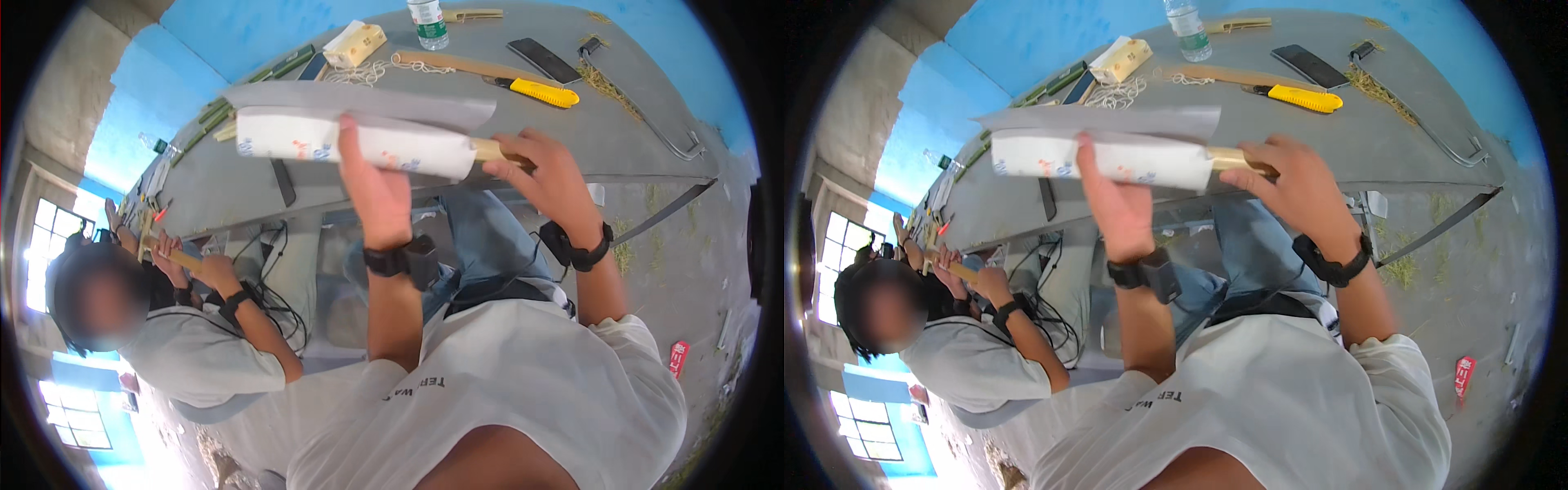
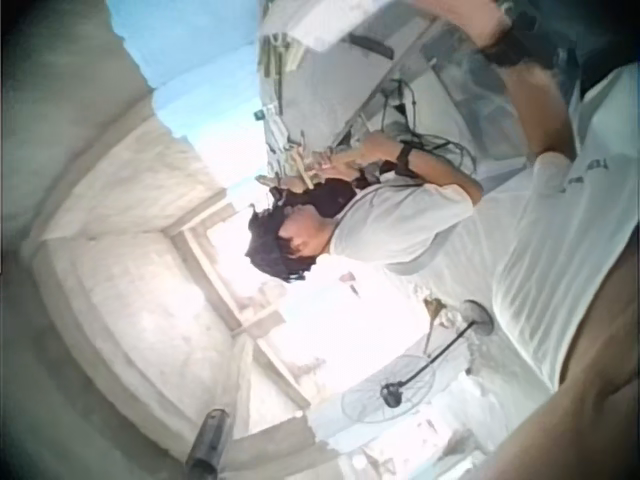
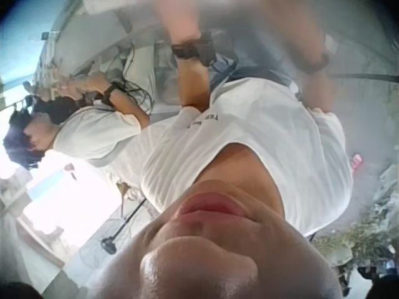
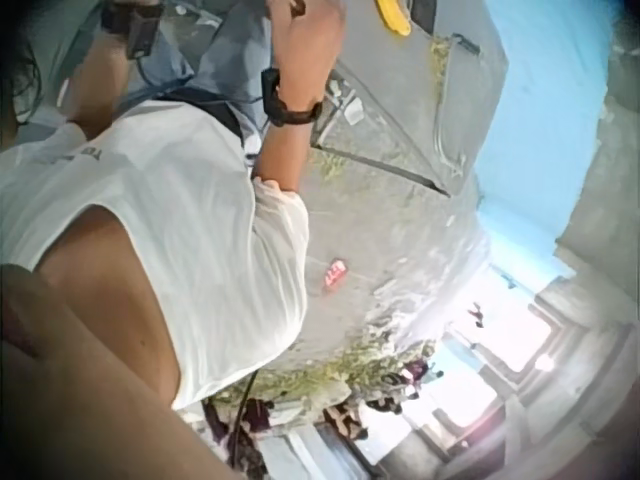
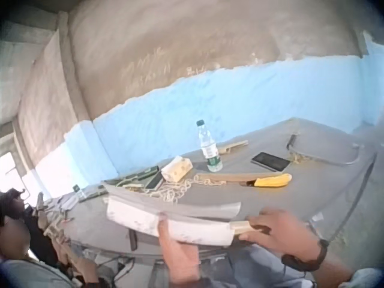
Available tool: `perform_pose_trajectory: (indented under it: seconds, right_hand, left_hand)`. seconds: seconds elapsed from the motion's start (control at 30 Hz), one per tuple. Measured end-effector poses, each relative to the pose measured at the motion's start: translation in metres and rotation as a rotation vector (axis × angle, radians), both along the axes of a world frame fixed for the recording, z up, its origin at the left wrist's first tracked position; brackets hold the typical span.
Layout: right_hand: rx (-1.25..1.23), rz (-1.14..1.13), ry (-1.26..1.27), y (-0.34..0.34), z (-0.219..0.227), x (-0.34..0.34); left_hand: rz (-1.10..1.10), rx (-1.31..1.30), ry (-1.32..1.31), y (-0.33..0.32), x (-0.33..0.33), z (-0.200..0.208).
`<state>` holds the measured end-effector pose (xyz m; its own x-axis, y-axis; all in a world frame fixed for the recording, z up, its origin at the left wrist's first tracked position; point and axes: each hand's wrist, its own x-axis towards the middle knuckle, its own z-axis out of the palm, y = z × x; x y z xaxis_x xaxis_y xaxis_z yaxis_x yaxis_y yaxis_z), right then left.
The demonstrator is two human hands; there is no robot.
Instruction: The recorder is using a sheet of sandpaper to smooth a wooden/bamboo pole.
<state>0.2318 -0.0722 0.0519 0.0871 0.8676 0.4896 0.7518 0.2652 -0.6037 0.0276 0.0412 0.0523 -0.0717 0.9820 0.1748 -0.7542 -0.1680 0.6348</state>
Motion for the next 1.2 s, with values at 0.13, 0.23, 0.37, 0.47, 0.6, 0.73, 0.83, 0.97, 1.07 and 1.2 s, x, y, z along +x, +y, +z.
perform_pose_trajectory:
  seconds: [0.13, 0.23, 0.37, 0.47, 0.6, 0.73, 0.83, 0.97, 1.07, 1.2]
  right_hand:
    - [-0.014, -0.035, 0.019, -0.002, 0.002, 0.020]
    - [0.003, -0.016, -0.114, -0.004, -0.001, 0.025]
    - [-0.030, 0.013, -0.140, 0.004, 0.005, 0.008]
    - [0.017, 0.041, -0.049, 0.015, 0.001, -0.001]
    - [0.007, 0.089, 0.043, 0.010, 0.021, -0.003]
    - [0.056, 0.080, -0.014, 0.011, 0.013, 0.009]
    - [0.067, 0.112, -0.027, 0.012, 0.005, 0.009]
    - [0.029, 0.131, -0.017, 0.012, 0.001, 0.012]
    - [0.023, 0.135, -0.009, 0.012, -0.002, 0.020]
    - [0.002, 0.118, -0.106, 0.009, 0.004, 0.027]
  left_hand:
    - [-0.011, 0.005, -0.044, 0.006, -0.019, 0.003]
    - [0.029, -0.008, -0.059, 0.020, -0.045, -0.004]
    - [-0.011, -0.013, 0.049, 0.008, -0.029, -0.002]
    - [-0.083, 0.025, 0.008, -0.014, 0.001, 0.015]
    - [-0.037, 0.076, 0.005, -0.005, -0.005, 0.025]
    - [0.084, 0.065, -0.058, 0.004, -0.034, 0.030]
    - [0.098, 0.061, -0.056, 0.001, -0.032, 0.015]
    - [0.114, 0.048, -0.021, -0.001, -0.031, 0.008]
    - [0.190, 0.081, 0.021, 0.006, -0.051, 0.006]
    - [0.194, 0.131, -0.049, -0.005, -0.069, 0.015]
